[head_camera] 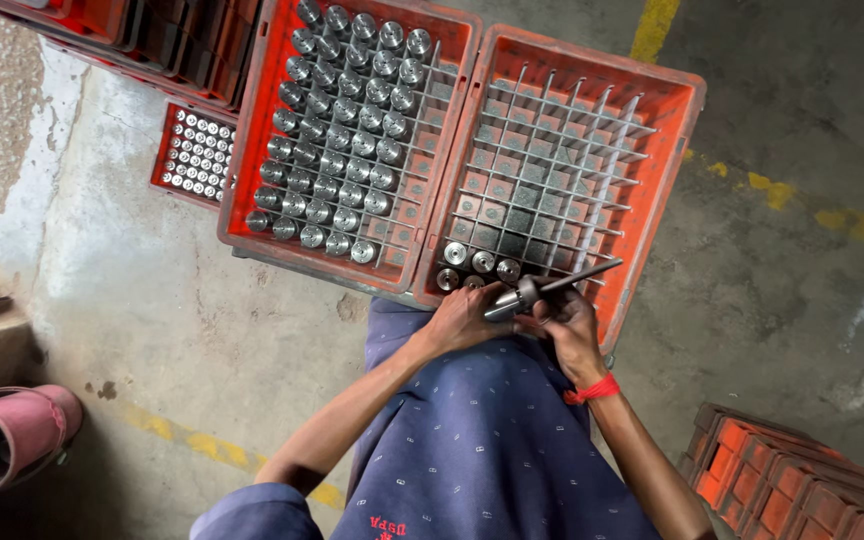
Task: The person transfers small metal parts from one red crate to another using a metal tool. They repeatedly pick up parts and place them into the second crate, then move the filled crate to a metal cart.
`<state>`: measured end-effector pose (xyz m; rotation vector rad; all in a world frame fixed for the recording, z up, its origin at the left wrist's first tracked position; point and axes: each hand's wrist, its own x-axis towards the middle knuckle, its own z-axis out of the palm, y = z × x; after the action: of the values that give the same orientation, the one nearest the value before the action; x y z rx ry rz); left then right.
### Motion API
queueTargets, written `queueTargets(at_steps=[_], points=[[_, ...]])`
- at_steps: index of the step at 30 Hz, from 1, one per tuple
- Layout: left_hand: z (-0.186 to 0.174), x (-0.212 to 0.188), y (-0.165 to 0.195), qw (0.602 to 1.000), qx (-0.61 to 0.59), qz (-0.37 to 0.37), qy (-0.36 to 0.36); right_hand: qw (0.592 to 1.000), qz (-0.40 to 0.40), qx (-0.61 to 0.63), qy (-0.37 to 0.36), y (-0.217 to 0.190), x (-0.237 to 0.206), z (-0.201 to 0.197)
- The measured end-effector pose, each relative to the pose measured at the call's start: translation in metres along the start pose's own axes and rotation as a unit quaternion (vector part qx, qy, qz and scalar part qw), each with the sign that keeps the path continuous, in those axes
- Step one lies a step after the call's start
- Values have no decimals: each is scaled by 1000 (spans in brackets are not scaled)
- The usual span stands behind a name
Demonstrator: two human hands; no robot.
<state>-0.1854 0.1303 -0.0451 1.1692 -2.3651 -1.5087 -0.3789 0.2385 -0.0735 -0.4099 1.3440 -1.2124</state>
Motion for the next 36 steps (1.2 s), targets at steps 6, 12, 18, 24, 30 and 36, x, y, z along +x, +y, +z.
queueTargets(at_steps=[6,12,18,24,30,36], points=[[28,26,-24,949,173,245,97,973,-143,136,121,10,24,-57],[59,44,-44,934,148,304,114,972,-112,150,142,13,11,-63],[-26,-1,-80,963,162,87,198,959,-54,198,193,33,-4,-61],[-100,-22,-116,875,359,-234,226,967,-126,202,88,43,0,-59],[-127,-24,-114,918,302,-198,163,980,-98,137,101,39,9,-45],[-193,-80,-94,950,45,48,307,985,-49,119,115,45,-15,-50]])
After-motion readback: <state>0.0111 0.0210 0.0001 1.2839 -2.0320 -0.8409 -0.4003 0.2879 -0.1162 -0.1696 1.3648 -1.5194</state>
